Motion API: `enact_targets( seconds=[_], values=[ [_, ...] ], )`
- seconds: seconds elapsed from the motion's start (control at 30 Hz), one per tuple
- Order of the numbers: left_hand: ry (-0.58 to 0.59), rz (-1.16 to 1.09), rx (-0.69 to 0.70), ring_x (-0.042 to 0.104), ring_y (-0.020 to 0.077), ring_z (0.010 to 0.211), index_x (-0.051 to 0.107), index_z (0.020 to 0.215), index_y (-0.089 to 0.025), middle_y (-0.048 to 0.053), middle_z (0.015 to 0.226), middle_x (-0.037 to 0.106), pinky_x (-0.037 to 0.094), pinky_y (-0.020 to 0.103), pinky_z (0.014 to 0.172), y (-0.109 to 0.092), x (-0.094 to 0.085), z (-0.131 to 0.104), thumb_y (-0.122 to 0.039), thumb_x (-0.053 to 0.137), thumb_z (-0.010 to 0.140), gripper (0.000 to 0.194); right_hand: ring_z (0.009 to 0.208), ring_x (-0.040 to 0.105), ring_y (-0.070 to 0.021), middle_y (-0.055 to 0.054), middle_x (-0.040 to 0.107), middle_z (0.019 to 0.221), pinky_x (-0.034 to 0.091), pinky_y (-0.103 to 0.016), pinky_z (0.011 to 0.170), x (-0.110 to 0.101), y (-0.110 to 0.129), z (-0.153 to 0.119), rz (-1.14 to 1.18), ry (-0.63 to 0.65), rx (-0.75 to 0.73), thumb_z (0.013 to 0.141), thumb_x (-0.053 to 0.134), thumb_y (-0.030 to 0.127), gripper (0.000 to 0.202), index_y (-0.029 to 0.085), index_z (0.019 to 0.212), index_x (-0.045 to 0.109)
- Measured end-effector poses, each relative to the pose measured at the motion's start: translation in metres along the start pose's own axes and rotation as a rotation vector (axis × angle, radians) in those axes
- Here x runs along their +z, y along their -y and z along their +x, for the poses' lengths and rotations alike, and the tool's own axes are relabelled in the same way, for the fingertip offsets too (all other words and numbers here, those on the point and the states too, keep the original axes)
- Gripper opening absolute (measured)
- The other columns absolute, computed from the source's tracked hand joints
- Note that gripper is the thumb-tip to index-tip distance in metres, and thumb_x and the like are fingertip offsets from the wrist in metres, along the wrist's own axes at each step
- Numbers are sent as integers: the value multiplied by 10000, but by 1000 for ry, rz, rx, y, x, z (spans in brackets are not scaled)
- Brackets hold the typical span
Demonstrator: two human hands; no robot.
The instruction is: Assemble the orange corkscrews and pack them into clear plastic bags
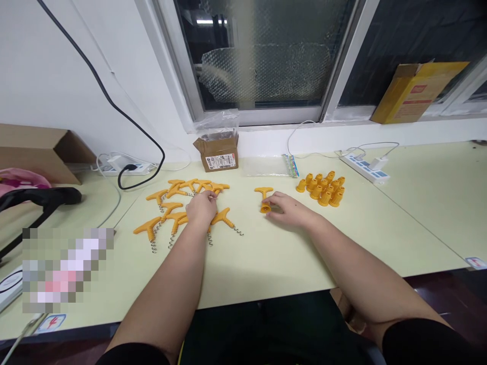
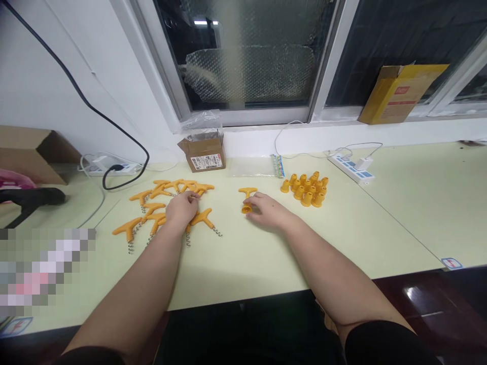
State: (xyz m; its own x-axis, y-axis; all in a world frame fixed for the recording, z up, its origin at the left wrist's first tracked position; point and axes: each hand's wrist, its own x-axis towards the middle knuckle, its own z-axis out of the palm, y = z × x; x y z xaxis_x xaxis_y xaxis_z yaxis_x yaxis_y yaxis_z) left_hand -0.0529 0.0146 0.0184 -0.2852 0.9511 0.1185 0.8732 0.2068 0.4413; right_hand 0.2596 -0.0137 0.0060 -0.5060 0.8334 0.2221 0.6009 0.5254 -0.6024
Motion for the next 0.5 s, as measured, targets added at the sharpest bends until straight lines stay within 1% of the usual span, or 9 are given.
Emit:
enact_targets(
  seconds=[0.03, 0.1, 0.17, 0.23, 0.3, 0.37, 0.43, 0.5],
  values=[
    [-24, -19, 13, 686, 364, 1025, 747, 985, -282, 92, 1007, 776, 492, 484, 864, -1, -2, -2, -251, 574, 865, 212, 1116, 640, -253, -103, 643, 1192, 503, -439, 1013, -2, -1, 1, -22, -54, 9, 904, 691, 301, 355, 253, 1256, 699],
    [-85, -83, 38, 690, 340, 966, 728, 989, -277, 77, 950, 767, 498, 453, 824, -4, -4, -5, -265, 585, 867, 188, 1157, 610, -283, -117, 643, 1184, 470, -472, 1050, -7, -6, 3, -117, -222, 72, 902, 682, 328, 320, 232, 1205, 720],
    [-161, -193, 72, 689, 291, 871, 701, 997, -267, 58, 914, 755, 504, 416, 794, -6, -6, -9, -285, 605, 870, 161, 1217, 569, -326, -142, 641, 1219, 422, -519, 1084, -16, -13, 4, -241, -417, 196, 894, 664, 330, 307, 206, 1166, 732],
    [-220, -367, 130, 676, 233, 784, 669, 1007, -252, 43, 910, 744, 518, 380, 778, -10, -6, -12, -300, 625, 871, 150, 1285, 514, -370, -166, 629, 1300, 362, -573, 1107, -25, -21, 4, -354, -553, 342, 886, 644, 331, 326, 192, 1168, 733],
    [-219, -581, 206, 668, 195, 751, 638, 1000, -235, 42, 917, 734, 536, 346, 759, -14, -5, -15, -323, 649, 871, 156, 1322, 461, -409, -182, 619, 1353, 316, -623, 1096, -34, -29, 1, -433, -594, 461, 878, 631, 340, 350, 192, 1180, 729],
    [-170, -754, 280, 672, 181, 770, 621, 984, -223, 47, 916, 723, 549, 324, 748, -18, -3, -18, -357, 686, 862, 193, 1314, 436, -443, -198, 630, 1346, 308, -648, 1053, -40, -34, -1, -468, -569, 532, 872, 621, 342, 347, 191, 1165, 729],
    [-120, -850, 328, 680, 178, 800, 617, 968, -216, 49, 913, 713, 557, 320, 760, -23, -1, -21, -383, 727, 842, 236, 1272, 447, -459, -209, 659, 1288, 321, -645, 1005, -42, -38, -2, -472, -522, 567, 874, 608, 341, 322, 188, 1127, 733],
    [-81, -906, 353, 687, 178, 824, 620, 973, -214, 48, 912, 707, 563, 325, 779, -26, 1, -25, -386, 757, 824, 266, 1207, 487, -448, -203, 688, 1213, 338, -620, 977, -43, -40, -1, -468, -488, 579, 880, 590, 338, 291, 189, 1080, 740]
  ],
)
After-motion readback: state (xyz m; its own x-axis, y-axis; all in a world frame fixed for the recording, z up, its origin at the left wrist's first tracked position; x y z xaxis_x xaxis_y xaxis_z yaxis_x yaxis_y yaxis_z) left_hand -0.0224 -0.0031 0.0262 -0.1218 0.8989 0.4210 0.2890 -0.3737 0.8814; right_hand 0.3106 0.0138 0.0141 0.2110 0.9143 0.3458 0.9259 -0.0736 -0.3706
